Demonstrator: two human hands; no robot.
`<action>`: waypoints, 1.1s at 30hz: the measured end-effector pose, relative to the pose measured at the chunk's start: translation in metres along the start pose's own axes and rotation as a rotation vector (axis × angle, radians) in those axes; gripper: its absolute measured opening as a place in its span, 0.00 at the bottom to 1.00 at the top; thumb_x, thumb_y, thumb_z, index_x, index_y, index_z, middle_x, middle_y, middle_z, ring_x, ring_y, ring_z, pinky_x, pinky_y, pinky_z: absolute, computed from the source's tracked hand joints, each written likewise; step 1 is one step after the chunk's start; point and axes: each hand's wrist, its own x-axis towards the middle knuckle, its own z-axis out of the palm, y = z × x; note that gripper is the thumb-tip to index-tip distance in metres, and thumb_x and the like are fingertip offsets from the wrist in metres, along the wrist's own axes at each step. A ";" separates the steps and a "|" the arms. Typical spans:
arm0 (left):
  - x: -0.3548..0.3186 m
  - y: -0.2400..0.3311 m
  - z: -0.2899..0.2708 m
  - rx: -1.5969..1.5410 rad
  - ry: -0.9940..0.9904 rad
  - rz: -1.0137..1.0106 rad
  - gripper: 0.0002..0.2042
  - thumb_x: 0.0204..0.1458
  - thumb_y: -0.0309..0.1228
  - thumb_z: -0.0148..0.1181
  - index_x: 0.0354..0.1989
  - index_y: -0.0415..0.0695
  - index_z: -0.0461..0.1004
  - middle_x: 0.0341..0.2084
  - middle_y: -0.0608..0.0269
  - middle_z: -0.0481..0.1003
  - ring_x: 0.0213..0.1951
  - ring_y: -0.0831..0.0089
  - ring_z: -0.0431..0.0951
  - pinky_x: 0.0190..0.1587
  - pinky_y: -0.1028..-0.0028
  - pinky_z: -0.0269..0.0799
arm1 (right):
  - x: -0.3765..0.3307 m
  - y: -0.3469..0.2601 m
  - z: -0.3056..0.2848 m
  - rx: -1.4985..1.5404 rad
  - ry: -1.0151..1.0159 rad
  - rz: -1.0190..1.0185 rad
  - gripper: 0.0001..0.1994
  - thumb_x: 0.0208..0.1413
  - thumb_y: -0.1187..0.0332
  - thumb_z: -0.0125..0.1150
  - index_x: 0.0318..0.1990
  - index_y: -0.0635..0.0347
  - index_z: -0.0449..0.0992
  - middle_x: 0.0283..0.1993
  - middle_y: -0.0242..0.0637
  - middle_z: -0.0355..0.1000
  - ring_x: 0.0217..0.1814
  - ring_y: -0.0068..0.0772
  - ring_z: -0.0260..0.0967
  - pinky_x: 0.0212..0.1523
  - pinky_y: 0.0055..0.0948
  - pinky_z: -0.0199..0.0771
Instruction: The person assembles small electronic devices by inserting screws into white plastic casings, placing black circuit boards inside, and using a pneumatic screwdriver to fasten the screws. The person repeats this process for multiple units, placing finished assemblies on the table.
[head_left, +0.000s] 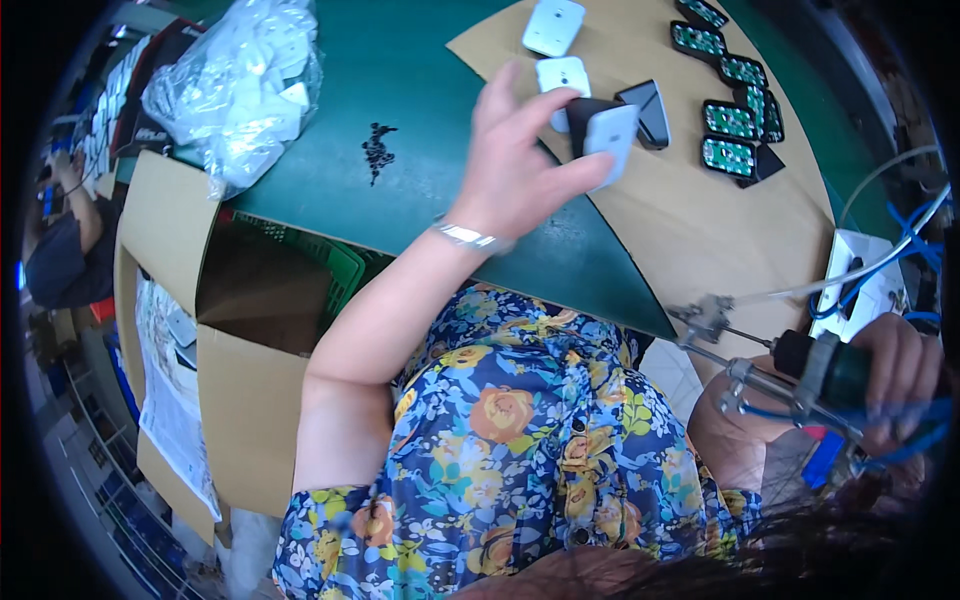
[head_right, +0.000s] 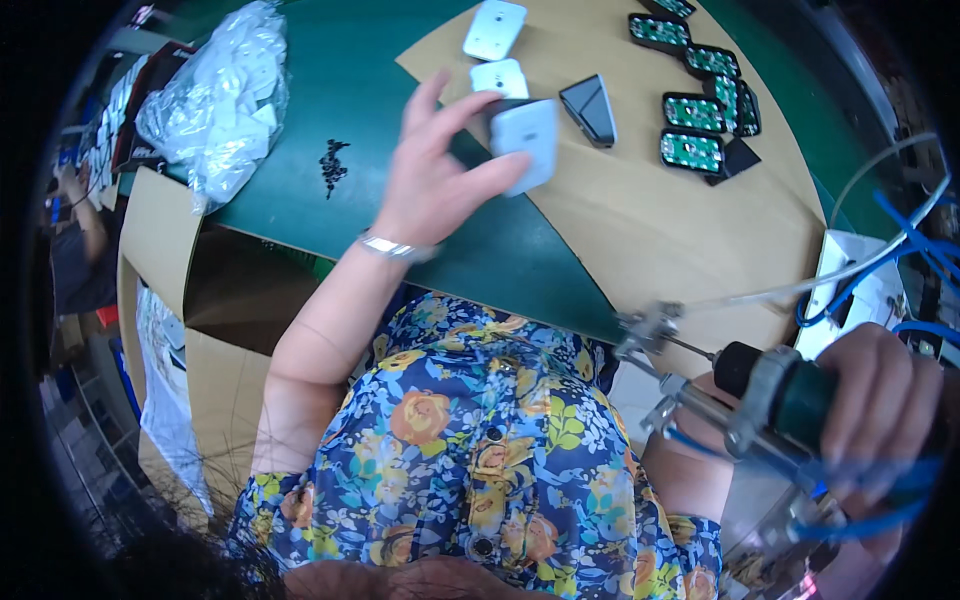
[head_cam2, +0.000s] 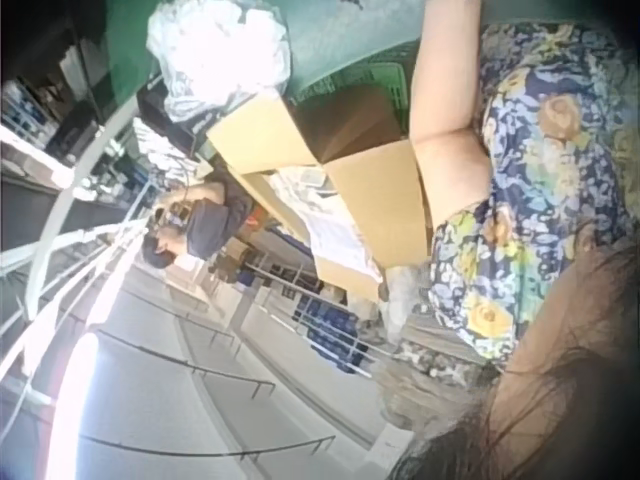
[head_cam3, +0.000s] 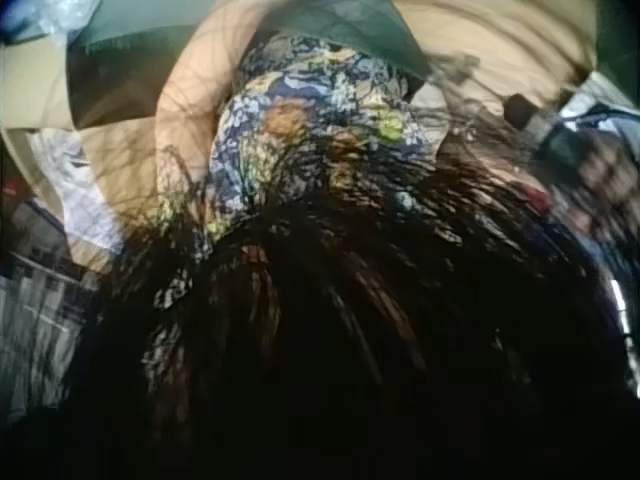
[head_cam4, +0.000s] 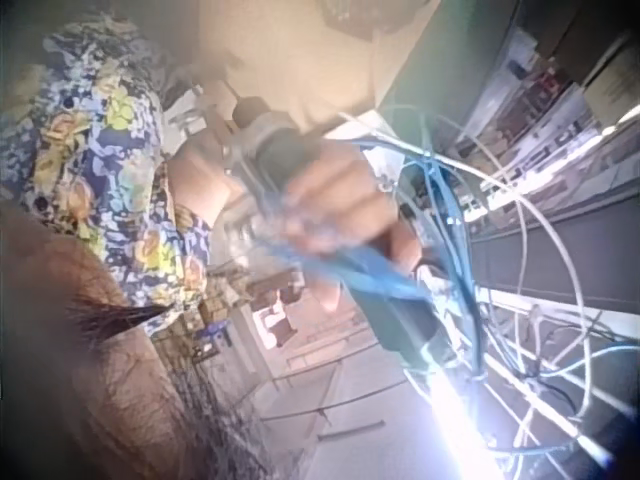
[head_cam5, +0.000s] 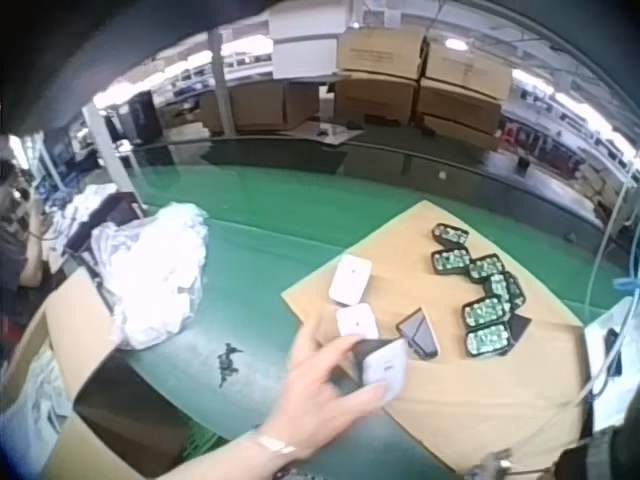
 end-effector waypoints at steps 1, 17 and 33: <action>0.008 -0.004 0.010 -0.061 0.047 0.038 0.28 0.27 0.43 0.69 0.40 0.42 0.74 0.54 0.37 0.56 0.55 0.42 0.55 0.57 0.58 0.54 | -0.003 0.001 -0.002 -0.009 -0.002 0.025 0.26 0.48 0.59 0.55 0.47 0.72 0.59 0.44 0.41 0.63 0.45 0.35 0.61 0.47 0.32 0.61; -0.047 -0.026 -0.061 -0.033 0.211 -0.051 0.23 0.32 0.32 0.66 0.41 0.42 0.70 0.38 0.57 0.71 0.40 0.65 0.73 0.44 0.71 0.68 | -0.053 0.146 0.069 -0.799 0.272 0.107 0.12 0.51 0.77 0.51 0.44 0.68 0.67 0.40 0.40 0.68 0.44 0.30 0.65 0.49 0.26 0.64; -0.183 -0.044 -0.350 0.987 0.555 -0.444 0.22 0.44 0.25 0.61 0.49 0.32 0.65 0.47 0.47 0.69 0.48 0.56 0.69 0.52 0.65 0.61 | 0.047 0.344 0.005 -1.320 -0.124 0.419 0.08 0.47 0.66 0.60 0.36 0.51 0.77 0.32 0.33 0.69 0.36 0.34 0.69 0.35 0.29 0.68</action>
